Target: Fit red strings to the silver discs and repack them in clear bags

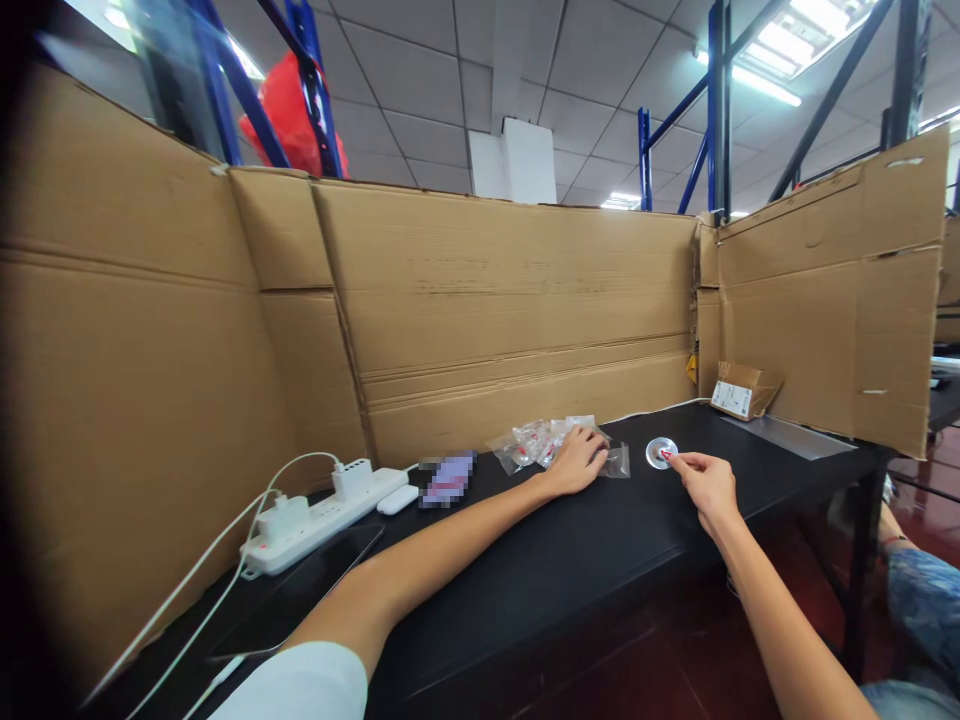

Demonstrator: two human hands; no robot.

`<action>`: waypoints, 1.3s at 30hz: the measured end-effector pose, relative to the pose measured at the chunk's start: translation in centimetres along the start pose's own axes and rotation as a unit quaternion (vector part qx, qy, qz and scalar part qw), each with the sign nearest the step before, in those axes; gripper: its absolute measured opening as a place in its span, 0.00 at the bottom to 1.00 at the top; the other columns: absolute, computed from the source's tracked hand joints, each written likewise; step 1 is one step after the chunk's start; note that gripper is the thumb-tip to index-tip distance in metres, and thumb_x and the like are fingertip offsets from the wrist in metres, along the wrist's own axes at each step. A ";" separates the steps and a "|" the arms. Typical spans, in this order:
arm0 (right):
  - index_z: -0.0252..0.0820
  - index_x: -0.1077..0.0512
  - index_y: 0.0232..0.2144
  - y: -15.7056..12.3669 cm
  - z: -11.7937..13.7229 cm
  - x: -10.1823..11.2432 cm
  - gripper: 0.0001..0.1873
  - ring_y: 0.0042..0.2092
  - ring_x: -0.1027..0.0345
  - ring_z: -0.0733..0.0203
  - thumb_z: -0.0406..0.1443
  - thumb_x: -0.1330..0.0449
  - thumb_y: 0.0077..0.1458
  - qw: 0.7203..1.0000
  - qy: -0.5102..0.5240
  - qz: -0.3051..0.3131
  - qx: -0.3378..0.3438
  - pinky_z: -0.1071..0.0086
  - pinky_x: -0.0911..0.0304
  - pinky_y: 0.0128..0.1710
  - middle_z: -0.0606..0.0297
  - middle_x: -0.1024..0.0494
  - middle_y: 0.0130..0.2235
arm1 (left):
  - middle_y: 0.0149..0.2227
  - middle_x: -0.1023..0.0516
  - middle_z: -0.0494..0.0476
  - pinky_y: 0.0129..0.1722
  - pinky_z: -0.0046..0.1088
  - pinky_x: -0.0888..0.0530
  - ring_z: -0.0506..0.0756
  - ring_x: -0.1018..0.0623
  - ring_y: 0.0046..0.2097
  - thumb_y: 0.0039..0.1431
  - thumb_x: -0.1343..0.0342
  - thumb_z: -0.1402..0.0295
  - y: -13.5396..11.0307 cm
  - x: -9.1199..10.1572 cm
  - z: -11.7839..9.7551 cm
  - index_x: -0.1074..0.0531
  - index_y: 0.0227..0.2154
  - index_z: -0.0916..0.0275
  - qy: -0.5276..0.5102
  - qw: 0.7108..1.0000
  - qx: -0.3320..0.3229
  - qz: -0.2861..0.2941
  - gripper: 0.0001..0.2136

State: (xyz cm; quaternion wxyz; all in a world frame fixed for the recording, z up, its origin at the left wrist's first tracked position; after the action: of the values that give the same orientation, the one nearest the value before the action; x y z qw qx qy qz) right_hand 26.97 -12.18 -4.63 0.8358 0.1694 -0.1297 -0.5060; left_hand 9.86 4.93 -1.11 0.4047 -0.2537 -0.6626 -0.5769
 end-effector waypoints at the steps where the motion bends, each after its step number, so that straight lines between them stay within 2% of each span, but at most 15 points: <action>1: 0.31 0.20 0.27 -0.1 0.1 -0.2 0.27 0.20 0.41 0.64 0.52 0.32 0.34 1.000 0.014 0.021 -0.012 0.70 0.47 0.20 0.60 0.27 0.19 | 0.49 0.28 0.61 0.54 0.42 0.37 0.61 0.35 0.53 0.64 0.55 0.61 -0.1 0.0 -0.1 0.29 0.48 0.62 -0.003 1.000 -0.001 0.008 0.16; 3: 0.30 0.20 0.27 -0.3 0.5 -0.5 0.27 0.20 0.42 0.65 0.51 0.31 0.32 0.996 0.044 0.061 -0.036 0.70 0.48 0.20 0.60 0.27 0.20 | 0.51 0.30 0.63 0.54 0.45 0.37 0.64 0.36 0.55 0.61 0.50 0.58 -0.2 -0.2 -0.1 0.30 0.50 0.62 -0.011 0.999 0.002 0.036 0.19; 5: 0.30 0.20 0.27 -0.6 1.1 -0.7 0.27 0.21 0.43 0.66 0.50 0.30 0.32 0.993 0.066 0.087 -0.045 0.70 0.49 0.21 0.60 0.27 0.21 | 0.48 0.28 0.64 0.53 0.46 0.37 0.66 0.36 0.54 0.56 0.45 0.56 -0.1 -0.3 0.0 0.28 0.45 0.63 -0.019 0.998 0.021 0.052 0.19; 7: 0.30 0.20 0.27 -1.0 1.7 -0.8 0.27 0.22 0.43 0.67 0.50 0.29 0.32 0.990 0.080 0.104 -0.045 0.70 0.49 0.22 0.60 0.27 0.22 | 0.42 0.27 0.63 0.51 0.45 0.36 0.66 0.33 0.51 0.49 0.40 0.58 0.1 -0.3 0.0 0.26 0.36 0.63 -0.051 0.997 0.053 0.038 0.15; 9: 0.31 0.20 0.28 -1.3 2.1 -1.0 0.28 0.23 0.44 0.67 0.51 0.29 0.32 0.987 0.093 0.123 -0.042 0.71 0.49 0.22 0.61 0.27 0.22 | 0.36 0.26 0.59 0.48 0.40 0.33 0.63 0.29 0.45 0.45 0.37 0.64 0.4 -0.2 -0.2 0.28 0.32 0.62 -0.123 0.988 0.090 0.007 0.11; 12: 0.31 0.20 0.28 -1.6 2.6 -1.2 0.28 0.23 0.45 0.67 0.51 0.28 0.33 0.982 0.110 0.151 -0.035 0.71 0.50 0.22 0.63 0.29 0.21 | 0.29 0.26 0.53 0.38 0.30 0.30 0.54 0.26 0.34 0.48 0.43 0.72 0.9 -0.6 -1.0 0.30 0.31 0.63 -0.209 0.970 0.124 -0.023 0.06; 14: 0.31 0.20 0.29 -1.7 2.8 -1.3 0.28 0.23 0.45 0.67 0.51 0.29 0.34 0.979 0.118 0.165 -0.031 0.71 0.50 0.23 0.63 0.30 0.21 | 0.27 0.26 0.50 0.31 0.26 0.31 0.51 0.26 0.28 0.52 0.45 0.72 1.0 -1.1 -1.6 0.30 0.32 0.63 -0.242 0.960 0.139 -0.026 0.04; 17: 0.31 0.21 0.30 -1.7 3.1 -1.4 0.27 0.24 0.45 0.67 0.50 0.29 0.36 0.975 0.121 0.183 -0.025 0.71 0.50 0.24 0.63 0.29 0.22 | 0.25 0.27 0.49 0.23 0.23 0.33 0.48 0.28 0.21 0.54 0.44 0.68 1.0 -1.6 -1.9 0.30 0.35 0.64 -0.360 0.917 0.170 -0.030 0.07; 20: 0.31 0.21 0.31 -1.8 3.2 -1.5 0.27 0.24 0.44 0.67 0.51 0.30 0.37 0.977 0.101 0.189 -0.009 0.71 0.50 0.23 0.62 0.27 0.23 | 0.23 0.28 0.48 0.21 0.22 0.36 0.46 0.32 0.18 0.51 0.39 0.64 0.8 -1.6 -1.7 0.27 0.33 0.65 -0.448 0.873 0.185 -0.045 0.10; 24: 0.32 0.20 0.28 -1.6 3.0 -1.7 0.27 0.24 0.41 0.65 0.52 0.32 0.37 0.984 0.047 0.173 0.011 0.71 0.49 0.22 0.60 0.24 0.24 | 0.18 0.31 0.47 0.19 0.23 0.38 0.46 0.37 0.16 0.48 0.36 0.57 0.8 -1.7 -1.4 0.23 0.33 0.67 -0.507 0.839 0.195 -0.031 0.16; 29: 0.36 0.20 0.25 -1.0 2.2 -1.0 0.21 0.25 0.35 0.59 0.49 0.34 0.38 0.995 -0.047 0.090 0.021 0.70 0.46 0.23 0.59 0.24 0.22 | 0.24 0.24 0.54 0.27 0.25 0.33 0.50 0.28 0.26 0.42 0.33 0.57 1.2 -1.8 -1.1 0.22 0.28 0.68 -0.535 0.825 0.176 -0.054 0.17; 32: 0.36 0.20 0.24 -0.7 1.9 -0.3 0.19 0.27 0.32 0.56 0.48 0.35 0.39 0.996 -0.092 0.021 0.010 0.68 0.45 0.25 0.58 0.24 0.22 | 0.27 0.22 0.55 0.31 0.26 0.29 0.52 0.24 0.30 0.41 0.32 0.56 1.3 -2.1 -1.0 0.23 0.28 0.67 -0.573 0.795 0.191 -0.050 0.18; 35: 0.37 0.20 0.24 -0.4 1.5 0.0 0.19 0.26 0.32 0.55 0.48 0.35 0.39 0.996 -0.089 -0.003 0.002 0.68 0.45 0.24 0.58 0.24 0.21 | 0.33 0.20 0.59 0.35 0.30 0.25 0.55 0.21 0.33 0.42 0.33 0.53 1.1 -2.1 -1.3 0.25 0.29 0.67 -0.622 0.757 0.199 -0.016 0.20; 39: 0.36 0.20 0.25 -0.2 1.0 -0.3 0.21 0.23 0.34 0.58 0.50 0.34 0.38 0.998 -0.054 0.018 -0.001 0.69 0.46 0.23 0.60 0.25 0.19 | 0.38 0.19 0.63 0.31 0.35 0.23 0.60 0.18 0.34 0.43 0.33 0.52 0.8 -1.9 -2.1 0.31 0.34 0.64 -0.691 0.694 0.187 0.074 0.23</action>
State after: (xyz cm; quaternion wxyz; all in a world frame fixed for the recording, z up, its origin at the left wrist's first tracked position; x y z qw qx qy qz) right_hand 26.27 -12.13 -3.81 0.8368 0.1391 -0.1770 -0.4991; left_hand 12.03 3.33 -2.20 -0.0873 -0.5480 -0.8288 -0.0714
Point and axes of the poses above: each hand's wrist, its own y-axis towards the middle knuckle, its own x-axis out of the back of the hand, z = x × y, the point moved 4 cm from there along y, towards the middle knuckle
